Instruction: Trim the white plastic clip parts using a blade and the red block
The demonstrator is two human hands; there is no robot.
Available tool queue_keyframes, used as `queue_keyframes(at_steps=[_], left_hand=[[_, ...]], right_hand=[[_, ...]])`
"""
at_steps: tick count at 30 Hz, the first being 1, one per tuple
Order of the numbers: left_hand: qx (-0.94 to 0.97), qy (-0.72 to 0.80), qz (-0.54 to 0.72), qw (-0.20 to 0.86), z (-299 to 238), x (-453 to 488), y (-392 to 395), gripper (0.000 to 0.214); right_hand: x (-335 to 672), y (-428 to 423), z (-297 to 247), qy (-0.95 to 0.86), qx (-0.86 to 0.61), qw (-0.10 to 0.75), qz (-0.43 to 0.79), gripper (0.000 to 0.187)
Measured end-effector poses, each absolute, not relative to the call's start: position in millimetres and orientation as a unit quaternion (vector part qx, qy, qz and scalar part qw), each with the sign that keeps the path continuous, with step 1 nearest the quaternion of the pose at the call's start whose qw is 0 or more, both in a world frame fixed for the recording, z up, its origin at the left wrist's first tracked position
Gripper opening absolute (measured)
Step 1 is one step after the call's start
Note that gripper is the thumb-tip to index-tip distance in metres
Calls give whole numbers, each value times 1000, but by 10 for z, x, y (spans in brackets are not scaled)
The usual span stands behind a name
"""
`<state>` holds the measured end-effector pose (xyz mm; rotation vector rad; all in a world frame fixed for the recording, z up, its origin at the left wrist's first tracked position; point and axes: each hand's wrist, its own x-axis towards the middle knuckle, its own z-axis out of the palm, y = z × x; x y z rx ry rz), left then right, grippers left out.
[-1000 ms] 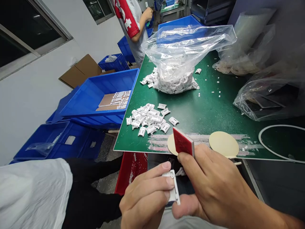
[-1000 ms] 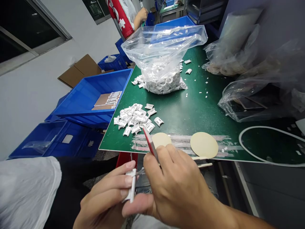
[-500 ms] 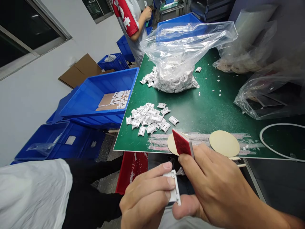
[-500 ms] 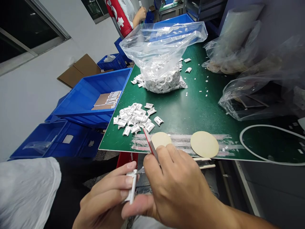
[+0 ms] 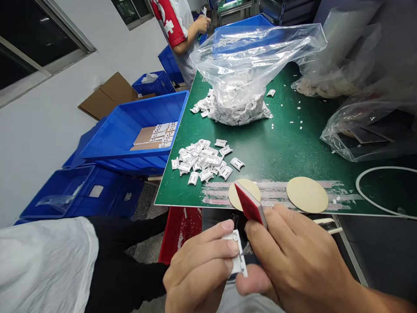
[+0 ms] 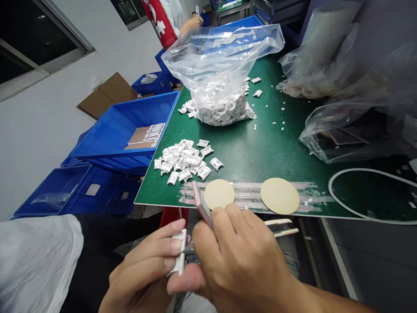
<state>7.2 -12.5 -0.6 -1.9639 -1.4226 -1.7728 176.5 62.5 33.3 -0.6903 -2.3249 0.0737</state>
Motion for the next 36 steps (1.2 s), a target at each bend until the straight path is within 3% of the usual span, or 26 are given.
queue_keyframes(at_steps=[14,26,36], left_hand=[[-629,-505,-585,82,-29,136,-160,27],[-591,-529,-601,101,2,188,-151,31],[-592,-531,-597,102,-72,198,-197,26]], right_hand=[[1756,524,265,-882,-292,371,8,61],[1719,570,313,-879,-306,365,7,72],[1766,501,267,-888,-296,352,16,63]])
